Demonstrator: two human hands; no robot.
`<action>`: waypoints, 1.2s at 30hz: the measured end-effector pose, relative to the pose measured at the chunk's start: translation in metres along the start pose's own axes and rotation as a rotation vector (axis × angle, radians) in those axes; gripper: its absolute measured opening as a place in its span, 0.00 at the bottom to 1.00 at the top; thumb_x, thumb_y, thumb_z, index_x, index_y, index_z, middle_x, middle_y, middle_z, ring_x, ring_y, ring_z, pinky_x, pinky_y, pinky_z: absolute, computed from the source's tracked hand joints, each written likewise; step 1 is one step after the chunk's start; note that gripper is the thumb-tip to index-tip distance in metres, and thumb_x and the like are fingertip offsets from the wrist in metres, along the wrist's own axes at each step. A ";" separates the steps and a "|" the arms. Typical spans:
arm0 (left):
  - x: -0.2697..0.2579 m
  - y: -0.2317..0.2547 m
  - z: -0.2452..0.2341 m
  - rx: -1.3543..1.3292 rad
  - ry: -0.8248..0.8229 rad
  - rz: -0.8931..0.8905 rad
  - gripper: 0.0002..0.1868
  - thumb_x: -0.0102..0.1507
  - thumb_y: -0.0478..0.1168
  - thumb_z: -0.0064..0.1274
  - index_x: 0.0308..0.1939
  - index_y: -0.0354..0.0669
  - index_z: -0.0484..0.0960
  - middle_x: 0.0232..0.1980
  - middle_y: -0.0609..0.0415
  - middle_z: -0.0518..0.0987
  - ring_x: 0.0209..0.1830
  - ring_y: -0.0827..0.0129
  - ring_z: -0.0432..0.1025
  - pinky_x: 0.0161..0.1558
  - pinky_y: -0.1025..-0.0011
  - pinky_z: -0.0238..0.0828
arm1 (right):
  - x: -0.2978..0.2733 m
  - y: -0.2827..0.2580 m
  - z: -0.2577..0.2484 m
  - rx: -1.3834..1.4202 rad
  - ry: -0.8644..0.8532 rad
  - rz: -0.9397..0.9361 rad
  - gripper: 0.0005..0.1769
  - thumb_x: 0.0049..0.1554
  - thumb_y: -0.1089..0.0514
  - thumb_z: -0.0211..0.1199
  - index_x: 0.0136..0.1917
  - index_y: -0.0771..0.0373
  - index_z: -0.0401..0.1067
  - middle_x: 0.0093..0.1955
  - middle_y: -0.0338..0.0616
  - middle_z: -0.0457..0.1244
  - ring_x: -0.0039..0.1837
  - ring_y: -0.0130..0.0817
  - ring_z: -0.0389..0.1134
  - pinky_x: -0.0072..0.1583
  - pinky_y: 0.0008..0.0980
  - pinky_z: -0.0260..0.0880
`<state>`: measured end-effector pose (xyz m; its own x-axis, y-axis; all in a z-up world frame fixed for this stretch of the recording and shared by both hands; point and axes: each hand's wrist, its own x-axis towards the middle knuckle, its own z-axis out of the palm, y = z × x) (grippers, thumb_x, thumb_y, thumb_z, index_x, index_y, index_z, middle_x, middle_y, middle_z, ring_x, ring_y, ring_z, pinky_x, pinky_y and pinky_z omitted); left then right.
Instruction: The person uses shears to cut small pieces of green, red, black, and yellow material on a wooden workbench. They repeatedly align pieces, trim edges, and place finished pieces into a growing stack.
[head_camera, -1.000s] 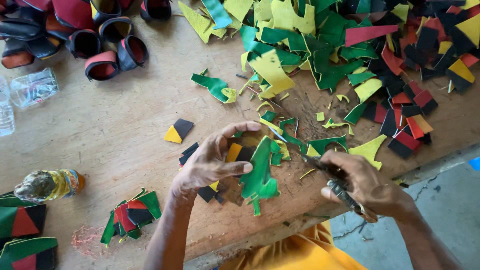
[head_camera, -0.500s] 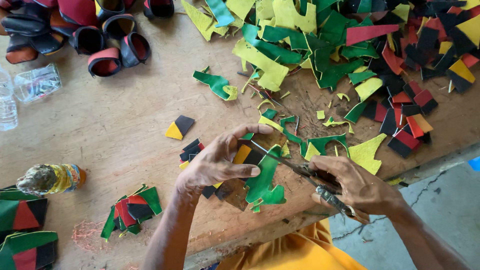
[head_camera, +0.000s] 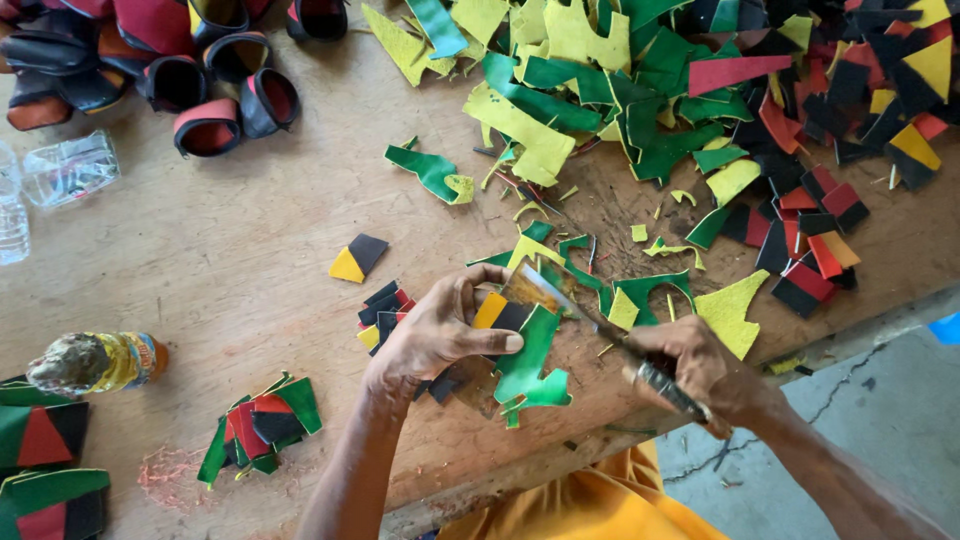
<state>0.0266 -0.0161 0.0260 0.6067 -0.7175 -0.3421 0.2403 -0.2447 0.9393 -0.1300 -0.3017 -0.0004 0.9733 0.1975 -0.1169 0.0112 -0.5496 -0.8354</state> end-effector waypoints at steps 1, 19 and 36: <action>0.000 -0.001 0.001 -0.023 0.008 0.005 0.38 0.48 0.39 0.74 0.60 0.34 0.76 0.33 0.67 0.65 0.31 0.83 0.59 0.31 0.82 0.54 | -0.001 -0.004 -0.002 -0.009 0.062 0.018 0.10 0.46 0.55 0.68 0.34 0.63 0.72 0.26 0.44 0.61 0.28 0.37 0.61 0.33 0.37 0.61; 0.004 -0.018 0.063 0.785 0.668 0.291 0.29 0.56 0.39 0.66 0.57 0.37 0.70 0.49 0.40 0.74 0.50 0.44 0.71 0.47 0.53 0.69 | 0.045 -0.048 0.035 -0.399 0.471 -0.002 0.27 0.40 0.49 0.81 0.50 0.59 0.74 0.50 0.49 0.64 0.55 0.48 0.65 0.54 0.45 0.67; -0.048 -0.008 0.032 0.397 0.737 0.313 0.11 0.64 0.29 0.56 0.50 0.40 0.79 0.40 0.49 0.84 0.35 0.61 0.82 0.37 0.67 0.76 | 0.045 -0.075 0.010 0.308 0.253 -0.065 0.15 0.51 0.67 0.68 0.50 0.60 0.69 0.49 0.36 0.66 0.52 0.26 0.72 0.57 0.29 0.77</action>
<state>-0.0284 -0.0002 0.0356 0.9664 -0.2211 0.1314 -0.2150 -0.4136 0.8847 -0.0893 -0.2431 0.0513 0.9990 -0.0037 0.0450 0.0424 -0.2656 -0.9631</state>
